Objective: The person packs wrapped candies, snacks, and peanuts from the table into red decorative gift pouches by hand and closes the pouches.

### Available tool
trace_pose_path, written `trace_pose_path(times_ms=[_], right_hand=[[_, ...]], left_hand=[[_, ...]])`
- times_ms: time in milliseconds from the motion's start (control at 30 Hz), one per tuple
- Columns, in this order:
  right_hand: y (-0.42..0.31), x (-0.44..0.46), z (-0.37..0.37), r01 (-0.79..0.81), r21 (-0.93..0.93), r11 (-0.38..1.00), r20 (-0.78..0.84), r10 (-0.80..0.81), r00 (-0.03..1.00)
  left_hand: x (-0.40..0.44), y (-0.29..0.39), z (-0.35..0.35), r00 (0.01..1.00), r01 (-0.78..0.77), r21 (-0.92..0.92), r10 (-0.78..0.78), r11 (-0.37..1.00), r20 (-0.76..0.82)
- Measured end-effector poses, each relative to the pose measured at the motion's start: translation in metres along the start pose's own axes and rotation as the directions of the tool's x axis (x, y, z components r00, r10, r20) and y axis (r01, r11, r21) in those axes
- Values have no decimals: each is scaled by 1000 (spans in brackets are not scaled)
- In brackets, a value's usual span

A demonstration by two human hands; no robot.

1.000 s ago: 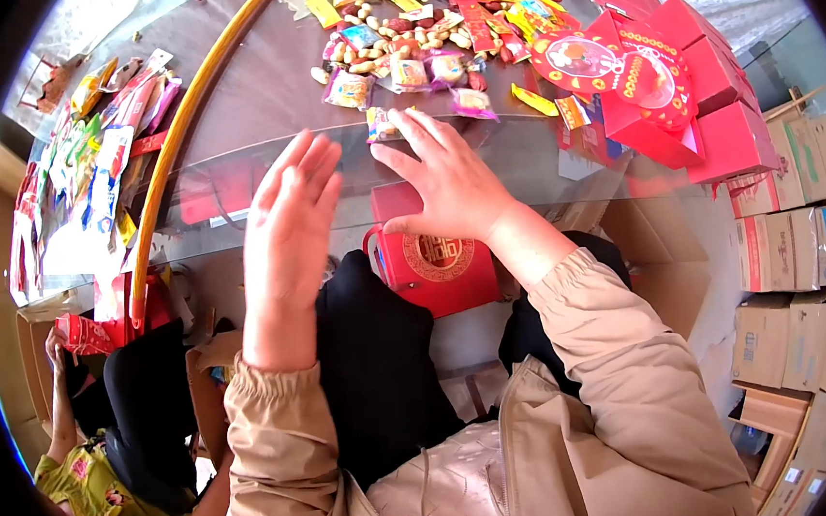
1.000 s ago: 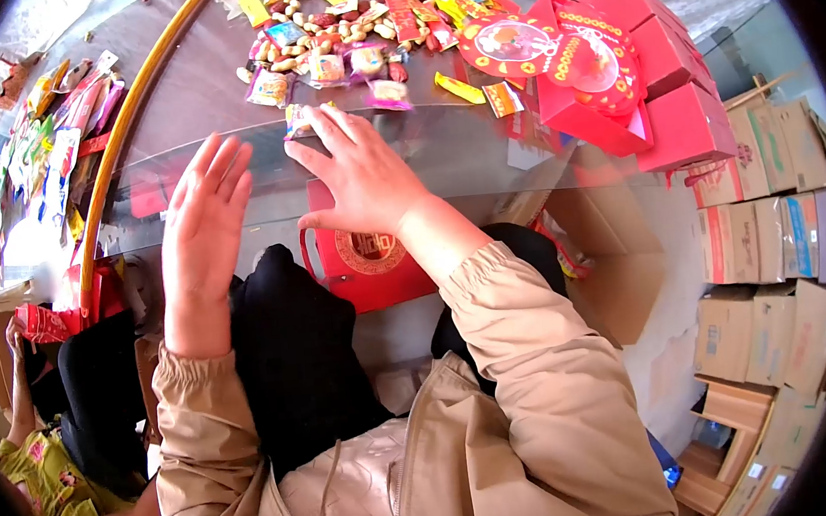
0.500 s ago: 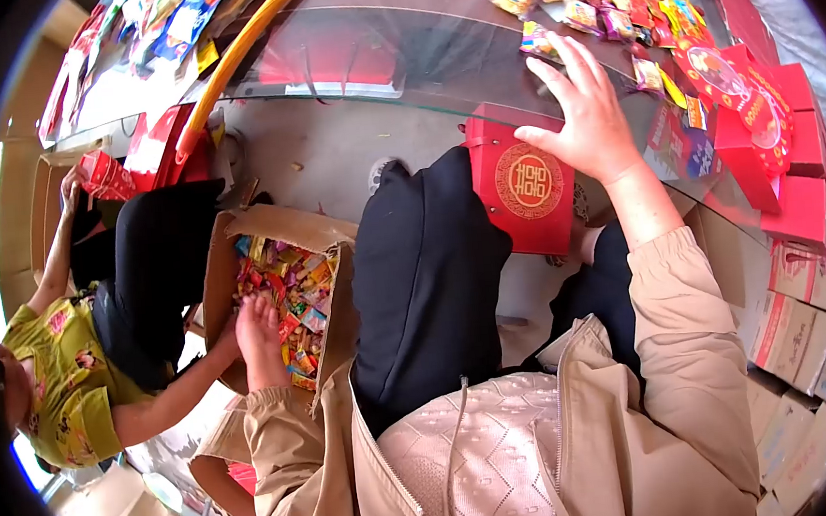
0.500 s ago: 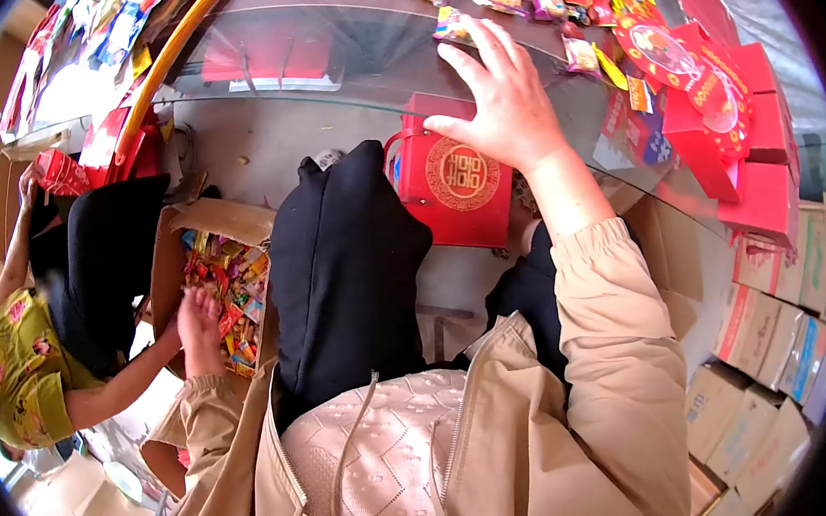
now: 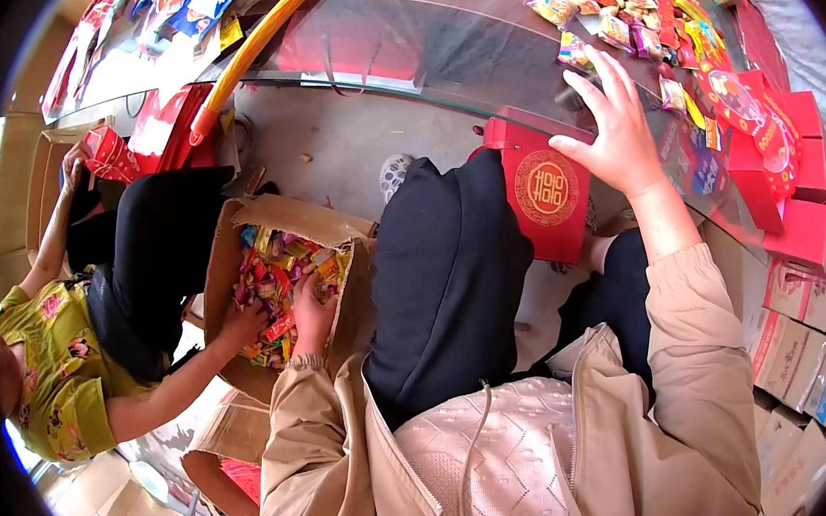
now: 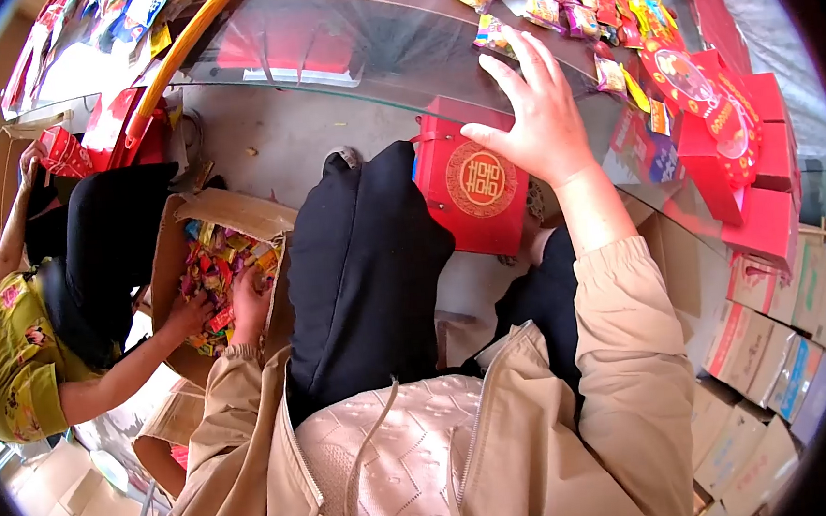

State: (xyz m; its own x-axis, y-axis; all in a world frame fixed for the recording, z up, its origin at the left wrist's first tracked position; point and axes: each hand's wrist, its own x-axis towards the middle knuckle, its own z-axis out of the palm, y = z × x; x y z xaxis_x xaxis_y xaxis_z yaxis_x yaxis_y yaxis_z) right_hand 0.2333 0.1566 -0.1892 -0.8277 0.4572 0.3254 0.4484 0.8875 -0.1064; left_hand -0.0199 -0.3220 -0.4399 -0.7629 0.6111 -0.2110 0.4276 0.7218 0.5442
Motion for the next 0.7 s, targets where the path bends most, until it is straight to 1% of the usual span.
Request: trace_pose_path(times_ms=[67,100,200,233,333,433,533,633,700], right_hand=[[0,0,-1,0,-2,1000,6,0,1000],[0,0,-1,0,-3,1000,6,0,1000],[1,-1,0,1,5,1000,14,-1,1000],[2,-1,1,1,9,1000,21,-1,1000],[2,-1,0,1,5,1000,27,-1,1000],[3,-1,1,12,-16,1000,20,-12,1000],[2,-1,2,20,-25,999,21,-20,1000],[3,-1,2,20,-31,999,20,-19,1000],[3,-1,2,21,-36,999,19,-20,1000]], left_hand=[[0,5,-1,997,64,33,-65,997,32],[0,6,-3,999,28,79,-30,997,25],[-3,-2,0,984,101,58,-108,993,140],[-9,-4,2,994,19,73,-27,997,109],[-17,-5,1,993,-40,-45,45,998,110],[-18,7,-13,960,100,60,-112,993,256],[-18,-3,-8,962,89,-5,-85,996,258],[-19,-11,-11,963,228,-81,-213,970,163],[-18,-22,-17,962,273,-215,-270,938,45]])
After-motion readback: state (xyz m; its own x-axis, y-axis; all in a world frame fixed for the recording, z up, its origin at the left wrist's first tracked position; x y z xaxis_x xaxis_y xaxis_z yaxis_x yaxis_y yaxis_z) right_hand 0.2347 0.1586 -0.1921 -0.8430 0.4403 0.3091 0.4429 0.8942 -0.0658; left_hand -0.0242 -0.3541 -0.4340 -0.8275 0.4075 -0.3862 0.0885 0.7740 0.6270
